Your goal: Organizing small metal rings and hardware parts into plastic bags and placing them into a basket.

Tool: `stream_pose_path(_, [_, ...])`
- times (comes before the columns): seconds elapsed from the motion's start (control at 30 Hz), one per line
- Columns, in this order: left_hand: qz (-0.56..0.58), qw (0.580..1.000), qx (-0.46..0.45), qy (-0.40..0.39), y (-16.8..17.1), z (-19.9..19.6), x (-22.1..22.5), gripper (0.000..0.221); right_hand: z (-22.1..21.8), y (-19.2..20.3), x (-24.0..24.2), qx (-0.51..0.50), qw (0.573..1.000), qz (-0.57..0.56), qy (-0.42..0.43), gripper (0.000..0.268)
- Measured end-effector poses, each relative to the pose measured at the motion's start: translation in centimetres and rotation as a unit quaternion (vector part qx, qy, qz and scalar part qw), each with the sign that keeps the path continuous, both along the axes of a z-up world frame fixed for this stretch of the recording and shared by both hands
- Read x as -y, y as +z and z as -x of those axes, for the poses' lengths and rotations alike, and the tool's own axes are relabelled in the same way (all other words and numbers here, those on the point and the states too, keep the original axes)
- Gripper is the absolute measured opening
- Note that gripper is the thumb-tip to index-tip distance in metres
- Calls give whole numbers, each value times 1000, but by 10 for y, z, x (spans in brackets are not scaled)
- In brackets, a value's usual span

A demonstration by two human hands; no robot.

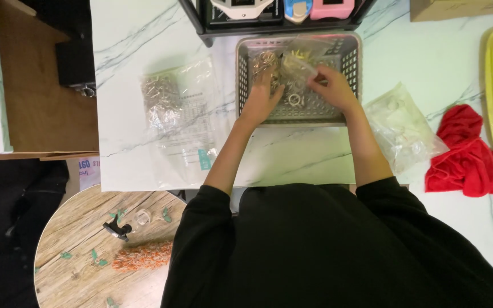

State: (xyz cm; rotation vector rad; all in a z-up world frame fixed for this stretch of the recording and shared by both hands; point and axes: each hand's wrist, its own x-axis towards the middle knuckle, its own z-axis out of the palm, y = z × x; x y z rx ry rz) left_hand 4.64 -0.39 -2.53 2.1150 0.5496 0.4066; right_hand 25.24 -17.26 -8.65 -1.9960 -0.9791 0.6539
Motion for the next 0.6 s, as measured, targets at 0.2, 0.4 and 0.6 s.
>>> stream_pose_path(0.2, [-91,993,74,25,-27,-29,-6,60,-26,-17,-3,40,992,-109,46,23])
stream_pose_path(0.4, [-3,997,52,51,-25,-50,-3,44,-25,-18,-24,-65,984,-144,-85,16])
stream_pose_path(0.6, [-58,977,167,119,-67,-61,-5,35,-17,18,-33,-232,934,-267,-40,9])
